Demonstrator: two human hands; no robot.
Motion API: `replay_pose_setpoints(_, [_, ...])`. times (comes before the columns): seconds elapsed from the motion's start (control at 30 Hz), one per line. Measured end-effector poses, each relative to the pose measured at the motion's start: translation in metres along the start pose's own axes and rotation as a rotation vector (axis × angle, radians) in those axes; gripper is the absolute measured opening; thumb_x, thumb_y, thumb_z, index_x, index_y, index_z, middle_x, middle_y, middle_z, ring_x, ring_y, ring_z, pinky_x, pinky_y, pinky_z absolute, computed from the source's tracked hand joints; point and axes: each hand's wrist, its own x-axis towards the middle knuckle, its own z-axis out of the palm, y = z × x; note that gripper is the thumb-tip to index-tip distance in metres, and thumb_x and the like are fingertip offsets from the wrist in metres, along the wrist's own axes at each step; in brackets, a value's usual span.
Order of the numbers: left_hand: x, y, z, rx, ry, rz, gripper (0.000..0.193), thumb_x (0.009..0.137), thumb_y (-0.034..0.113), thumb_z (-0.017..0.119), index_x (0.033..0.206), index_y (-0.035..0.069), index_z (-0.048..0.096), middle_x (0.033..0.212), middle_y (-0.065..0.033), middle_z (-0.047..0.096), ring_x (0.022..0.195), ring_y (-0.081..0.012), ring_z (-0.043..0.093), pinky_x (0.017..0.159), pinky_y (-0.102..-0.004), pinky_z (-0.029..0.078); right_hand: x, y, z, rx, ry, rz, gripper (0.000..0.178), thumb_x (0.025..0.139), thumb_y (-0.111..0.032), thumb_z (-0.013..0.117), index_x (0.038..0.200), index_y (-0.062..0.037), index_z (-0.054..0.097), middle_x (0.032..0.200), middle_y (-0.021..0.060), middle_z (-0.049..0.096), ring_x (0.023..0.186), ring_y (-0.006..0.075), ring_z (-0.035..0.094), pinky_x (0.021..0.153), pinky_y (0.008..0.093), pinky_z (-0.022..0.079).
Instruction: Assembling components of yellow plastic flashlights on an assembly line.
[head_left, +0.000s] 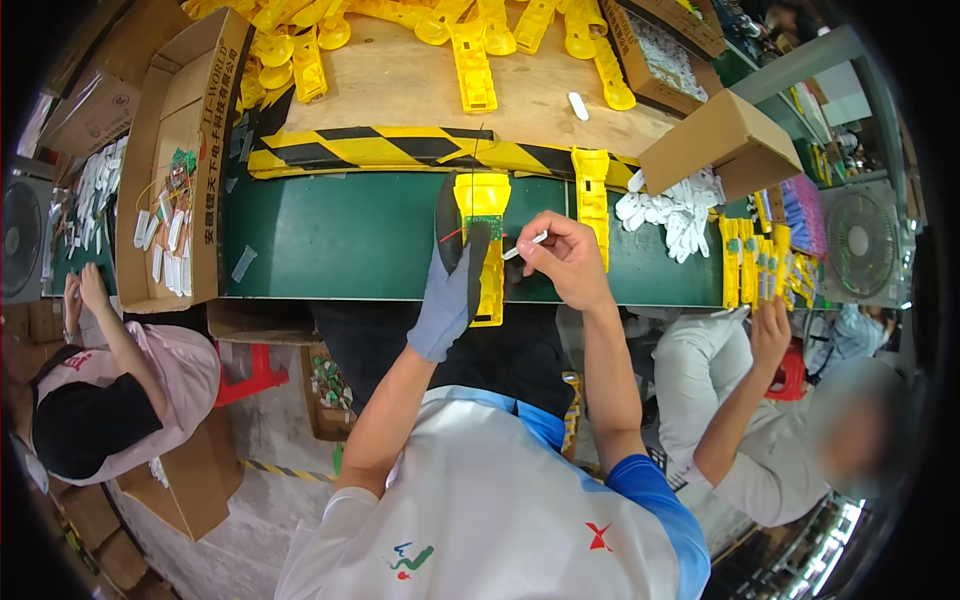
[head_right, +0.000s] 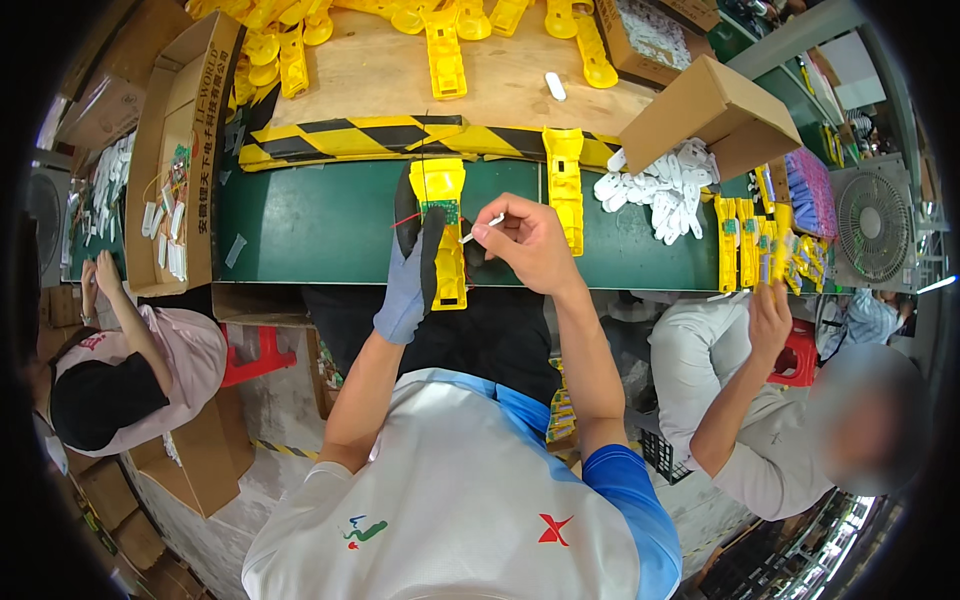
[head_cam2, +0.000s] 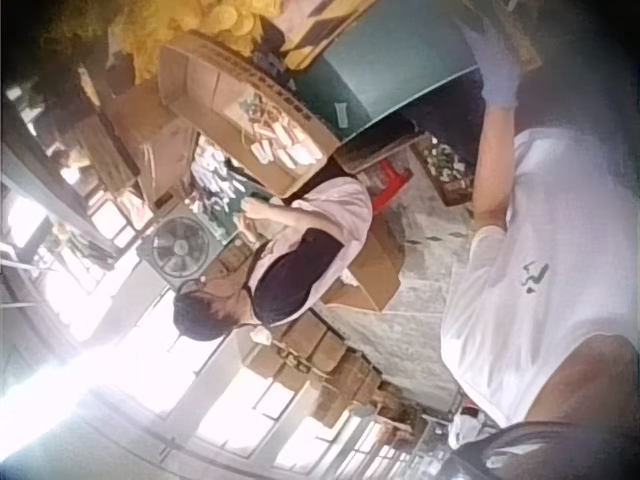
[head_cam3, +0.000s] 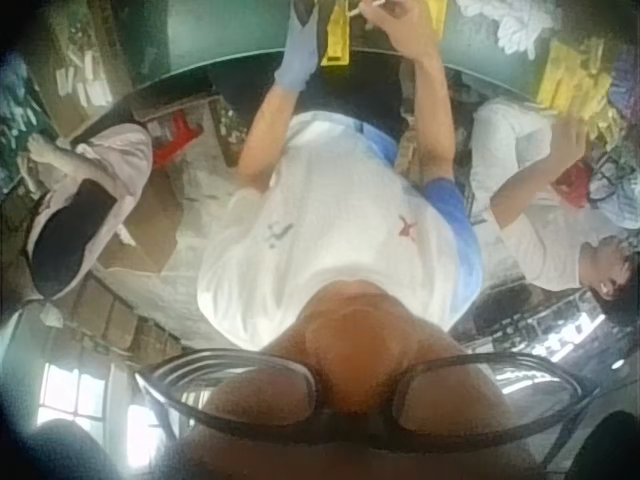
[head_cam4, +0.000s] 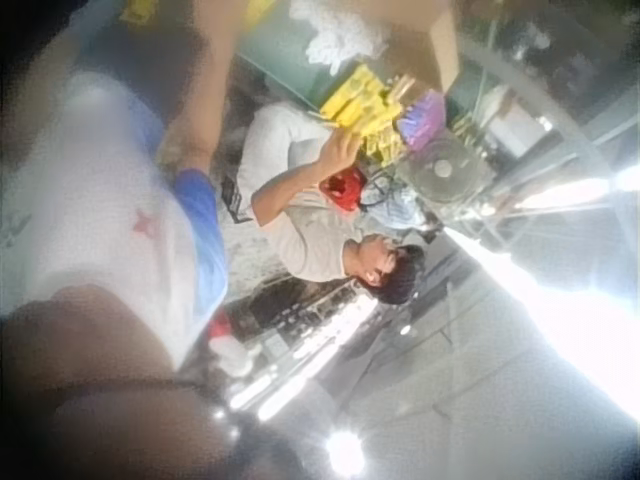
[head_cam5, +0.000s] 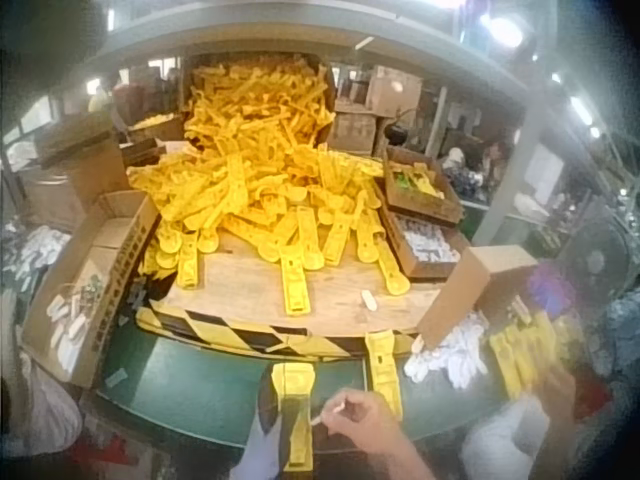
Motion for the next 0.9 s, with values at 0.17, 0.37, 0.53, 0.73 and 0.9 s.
replay_pose_setpoints(0.17, [-0.003,-0.002,0.0,0.027,0.072,0.035,0.032,0.099,0.033,0.055,0.114,0.004,0.053,0.08,-0.0072,0.06,0.059,-0.0157,0.063,0.049,-0.0293,0.054,0.003,-0.002,0.007,-0.048,-0.052,0.032,0.01,0.088,-0.006,0.069,0.091,-0.0018,0.061,0.085,-0.0008,0.06,0.072,0.0046,0.056,0.066,0.02,0.048])
replay_pose_setpoints(0.37, [0.0,-0.014,-0.004,0.086,0.058,0.134,0.031,0.1,0.03,0.054,0.116,0.004,0.051,0.081,-0.0072,0.06,0.06,-0.0145,0.062,0.048,-0.0276,0.053,0.005,0.007,0.01,-0.009,-0.028,-0.025,0.012,0.087,-0.002,0.068,0.096,-0.0018,0.06,0.086,-0.002,0.057,0.074,0.0038,0.055,0.071,0.02,0.047])
replay_pose_setpoints(0.53, [0.002,-0.016,-0.002,0.192,0.083,0.21,0.03,0.097,0.011,0.049,0.126,0.002,0.05,0.101,-0.0094,0.062,0.083,-0.0146,0.061,0.07,-0.0285,0.05,0.0,0.009,0.028,0.076,0.085,-0.05,0.036,0.084,0.002,0.07,0.118,0.0,0.059,0.096,-0.0002,0.054,0.087,0.0065,0.055,0.079,0.0214,0.047])
replay_pose_setpoints(0.73, [0.004,-0.02,0.0,0.404,0.133,0.375,0.031,0.095,0.009,0.05,0.125,0.002,0.051,0.112,-0.0151,0.061,0.093,-0.0237,0.061,0.081,-0.0354,0.05,-0.007,0.019,0.029,0.06,0.116,-0.136,0.053,0.084,0.008,0.067,0.135,0.0003,0.054,0.111,0.0049,0.054,0.092,0.0098,0.056,0.084,0.0242,0.049])
replay_pose_setpoints(0.9, [0.001,-0.009,0.01,0.56,0.15,0.487,0.028,0.093,0.01,0.052,0.12,0.001,0.052,0.106,-0.0175,0.061,0.092,-0.0283,0.062,0.08,-0.0367,0.05,-0.009,0.024,0.028,-0.075,0.125,-0.205,0.052,0.086,0.007,0.065,0.136,-0.0031,0.055,0.12,0.0075,0.055,0.095,0.0108,0.057,0.084,0.0238,0.049])
